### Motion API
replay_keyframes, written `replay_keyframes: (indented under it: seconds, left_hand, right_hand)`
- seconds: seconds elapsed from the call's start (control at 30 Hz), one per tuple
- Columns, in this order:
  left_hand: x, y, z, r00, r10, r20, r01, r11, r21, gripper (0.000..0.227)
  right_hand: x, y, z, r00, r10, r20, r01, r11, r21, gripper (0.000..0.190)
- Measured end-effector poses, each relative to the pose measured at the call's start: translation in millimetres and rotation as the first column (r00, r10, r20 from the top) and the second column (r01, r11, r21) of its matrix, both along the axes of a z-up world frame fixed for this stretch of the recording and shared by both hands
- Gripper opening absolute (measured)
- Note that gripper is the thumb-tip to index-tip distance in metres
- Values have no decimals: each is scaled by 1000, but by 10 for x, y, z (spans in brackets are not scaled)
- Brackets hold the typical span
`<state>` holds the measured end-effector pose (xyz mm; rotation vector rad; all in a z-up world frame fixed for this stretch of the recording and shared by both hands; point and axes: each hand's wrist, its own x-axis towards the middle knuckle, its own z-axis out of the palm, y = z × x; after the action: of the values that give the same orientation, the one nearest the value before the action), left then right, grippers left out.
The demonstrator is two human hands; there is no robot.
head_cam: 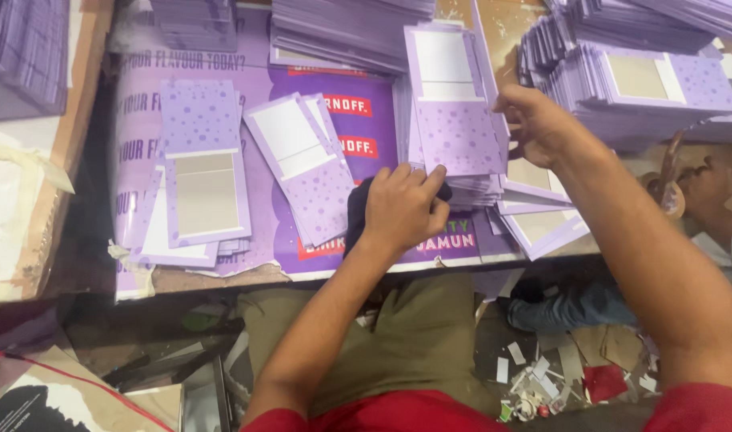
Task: The person wipes the surface of purple printed cards with a dark cloth, handling them one at a time. After wiping, the cards are placed into a growing stack on the table.
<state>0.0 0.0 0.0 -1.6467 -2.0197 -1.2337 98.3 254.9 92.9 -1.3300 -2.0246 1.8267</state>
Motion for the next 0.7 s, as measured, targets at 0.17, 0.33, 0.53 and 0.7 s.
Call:
replay_keyframes:
  seconds: [0.17, 0.33, 0.53, 0.7]
  left_hand:
    - [-49, -47, 198, 999, 42, 32, -36, 987, -154, 65]
    - [-88, -105, 391, 991, 26, 131, -6, 988, -152, 67]
    - [-141, -788, 319, 811, -4, 585, -278, 878, 390, 21]
    - [-386, -1679, 315, 582, -7, 813, -717, 467, 518, 24]
  right_hand:
    - [71, -299, 582, 976, -117, -183, 111, 993, -47, 91]
    - [462, -744, 1141, 845, 52, -533, -46, 999, 25, 94]
    - [736, -1617, 703, 370, -214, -904, -602, 686, -409, 88]
    - [113, -2500, -492, 481, -549, -683, -660, 287, -695, 102]
